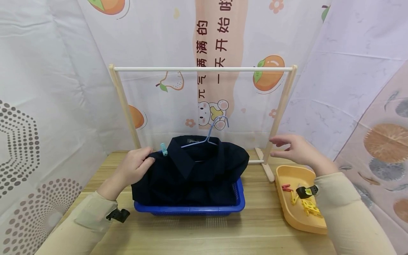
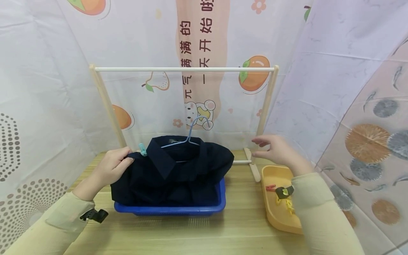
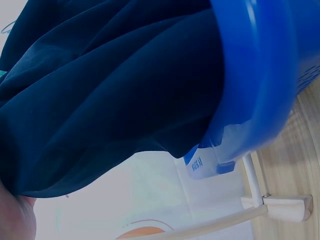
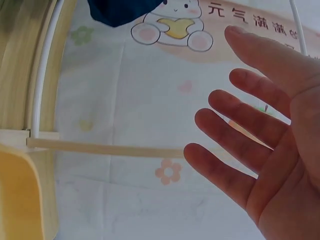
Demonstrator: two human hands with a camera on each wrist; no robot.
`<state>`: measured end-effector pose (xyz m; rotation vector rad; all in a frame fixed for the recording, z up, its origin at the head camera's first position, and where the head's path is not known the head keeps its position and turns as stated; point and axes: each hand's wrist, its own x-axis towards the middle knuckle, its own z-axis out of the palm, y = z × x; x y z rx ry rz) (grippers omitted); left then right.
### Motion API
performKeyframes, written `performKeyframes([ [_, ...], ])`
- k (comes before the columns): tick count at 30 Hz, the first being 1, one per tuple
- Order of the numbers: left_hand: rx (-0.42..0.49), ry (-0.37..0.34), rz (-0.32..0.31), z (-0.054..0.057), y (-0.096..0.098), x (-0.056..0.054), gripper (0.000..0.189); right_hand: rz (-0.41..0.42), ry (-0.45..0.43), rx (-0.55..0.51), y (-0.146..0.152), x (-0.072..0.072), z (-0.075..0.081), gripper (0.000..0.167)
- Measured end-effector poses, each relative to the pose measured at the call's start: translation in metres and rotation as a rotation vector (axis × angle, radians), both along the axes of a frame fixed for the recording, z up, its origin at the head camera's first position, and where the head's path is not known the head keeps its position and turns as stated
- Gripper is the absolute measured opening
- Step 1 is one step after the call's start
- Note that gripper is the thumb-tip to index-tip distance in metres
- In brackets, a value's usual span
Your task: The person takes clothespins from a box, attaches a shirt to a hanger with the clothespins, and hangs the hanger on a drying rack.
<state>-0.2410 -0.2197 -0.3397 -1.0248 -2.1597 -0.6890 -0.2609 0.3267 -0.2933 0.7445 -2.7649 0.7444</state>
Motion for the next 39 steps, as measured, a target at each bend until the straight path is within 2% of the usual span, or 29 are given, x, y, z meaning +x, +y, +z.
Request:
performKeyframes([
  [7,-0.002,-0.002,-0.003,0.000,0.000,0.000,0.032,-0.022,0.022,0.001,0.013,0.000,-0.005,0.048],
  [19,-0.005,-0.008,-0.010,0.001,0.000,0.000,0.032,-0.072,0.006,0.019,0.031,0.005,-0.007,0.051],
  [39,-0.004,0.053,-0.029,0.000,-0.001,0.001,0.029,-0.159,-0.078,0.051,0.047,0.007,-0.013,0.059],
])
